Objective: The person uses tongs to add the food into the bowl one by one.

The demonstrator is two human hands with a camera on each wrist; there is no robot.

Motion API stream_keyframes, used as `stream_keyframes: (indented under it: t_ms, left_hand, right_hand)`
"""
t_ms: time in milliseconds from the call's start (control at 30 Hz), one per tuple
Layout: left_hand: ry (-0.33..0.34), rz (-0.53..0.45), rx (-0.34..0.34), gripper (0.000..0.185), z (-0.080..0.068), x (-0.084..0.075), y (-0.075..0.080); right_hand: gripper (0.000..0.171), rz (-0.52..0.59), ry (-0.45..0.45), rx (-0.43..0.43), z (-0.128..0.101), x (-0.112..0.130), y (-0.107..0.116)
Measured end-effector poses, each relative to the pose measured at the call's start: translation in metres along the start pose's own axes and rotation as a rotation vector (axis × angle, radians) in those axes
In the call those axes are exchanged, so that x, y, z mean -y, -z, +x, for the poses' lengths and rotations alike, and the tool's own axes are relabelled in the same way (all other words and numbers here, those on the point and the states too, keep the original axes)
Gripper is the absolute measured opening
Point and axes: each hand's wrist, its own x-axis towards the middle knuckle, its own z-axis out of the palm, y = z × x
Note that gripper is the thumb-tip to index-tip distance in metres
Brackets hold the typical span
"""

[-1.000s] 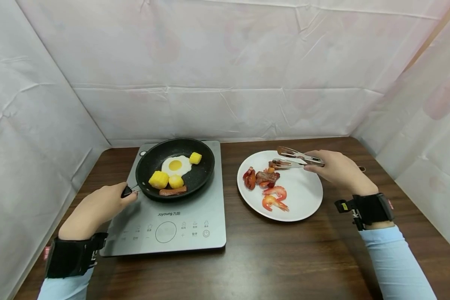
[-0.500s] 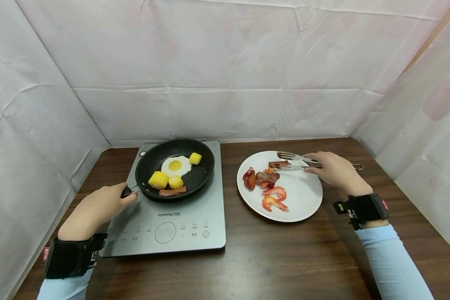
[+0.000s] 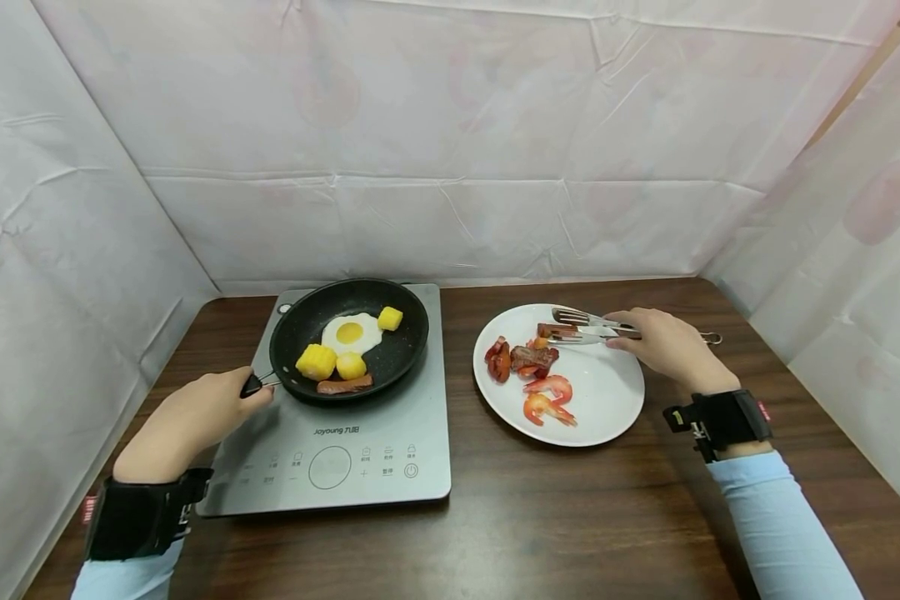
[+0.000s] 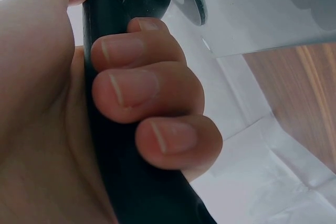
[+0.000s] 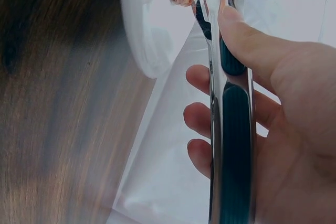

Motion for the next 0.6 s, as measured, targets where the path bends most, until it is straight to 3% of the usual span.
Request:
stream_keyframes:
  t_ms: [300,600]
  left_hand:
    - [-0.002,-0.003,-0.005,0.069,-0.0017,0.0007,-0.0002]
    - [-0.001,0.008,-0.006,0.072,-0.0012,0.0012,-0.0003]
  right_hand:
    - [0.046,-0.01,0.003,-0.008,0.0007,0.0,-0.0024]
    - [0.033,-0.031,0.021,-0.084,0.0017,0.0025,-0.0058]
